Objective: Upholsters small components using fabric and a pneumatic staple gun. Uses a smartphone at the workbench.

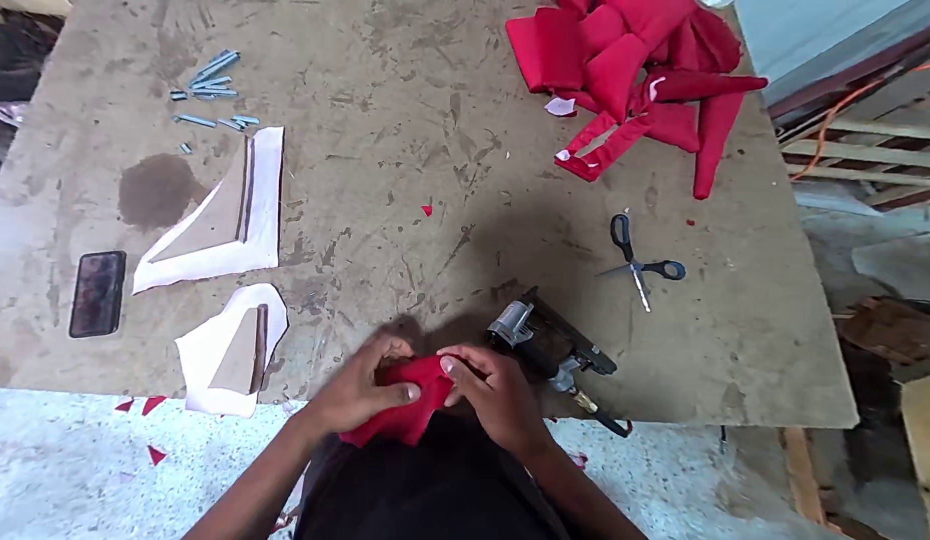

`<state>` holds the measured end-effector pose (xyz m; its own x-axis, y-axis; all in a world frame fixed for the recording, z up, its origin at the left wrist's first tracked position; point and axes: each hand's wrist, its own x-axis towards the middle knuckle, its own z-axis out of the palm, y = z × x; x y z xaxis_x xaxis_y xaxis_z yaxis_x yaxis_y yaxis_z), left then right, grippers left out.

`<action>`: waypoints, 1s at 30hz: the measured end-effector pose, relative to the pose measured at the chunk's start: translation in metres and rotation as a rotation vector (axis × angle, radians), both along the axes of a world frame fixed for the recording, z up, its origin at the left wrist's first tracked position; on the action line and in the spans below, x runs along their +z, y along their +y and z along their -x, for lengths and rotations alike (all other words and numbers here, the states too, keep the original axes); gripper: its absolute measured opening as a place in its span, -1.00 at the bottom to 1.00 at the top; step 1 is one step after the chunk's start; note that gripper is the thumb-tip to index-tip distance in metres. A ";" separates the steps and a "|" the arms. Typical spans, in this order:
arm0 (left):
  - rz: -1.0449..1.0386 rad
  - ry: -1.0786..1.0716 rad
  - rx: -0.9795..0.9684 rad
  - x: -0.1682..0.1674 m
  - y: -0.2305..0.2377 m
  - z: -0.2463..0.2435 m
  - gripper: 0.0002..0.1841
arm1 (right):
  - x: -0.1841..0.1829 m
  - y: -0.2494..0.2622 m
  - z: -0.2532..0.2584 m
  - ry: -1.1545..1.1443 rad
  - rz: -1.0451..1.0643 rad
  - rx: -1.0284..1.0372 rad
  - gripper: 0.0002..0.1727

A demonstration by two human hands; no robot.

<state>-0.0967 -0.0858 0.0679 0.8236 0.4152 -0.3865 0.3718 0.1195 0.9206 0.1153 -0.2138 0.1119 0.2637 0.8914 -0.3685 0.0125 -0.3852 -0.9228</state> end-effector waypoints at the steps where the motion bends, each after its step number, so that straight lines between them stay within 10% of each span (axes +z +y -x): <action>1: -0.031 -0.005 -0.046 0.001 0.004 -0.004 -0.25 | 0.005 0.003 -0.002 -0.023 -0.052 0.011 -0.70; 16: -0.276 -0.090 0.031 0.057 0.001 -0.009 -0.50 | 0.048 0.021 0.021 -0.313 -0.349 -0.097 -0.73; 30: 0.137 -0.550 -0.037 0.073 -0.003 0.015 -0.42 | 0.059 0.023 0.040 -0.191 -0.582 -0.030 -0.71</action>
<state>-0.1119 -0.0885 0.1408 0.9319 0.3585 0.0555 -0.1523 0.2476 0.9568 0.0754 -0.1908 0.1708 0.3055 0.9234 0.2325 0.1954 0.1782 -0.9644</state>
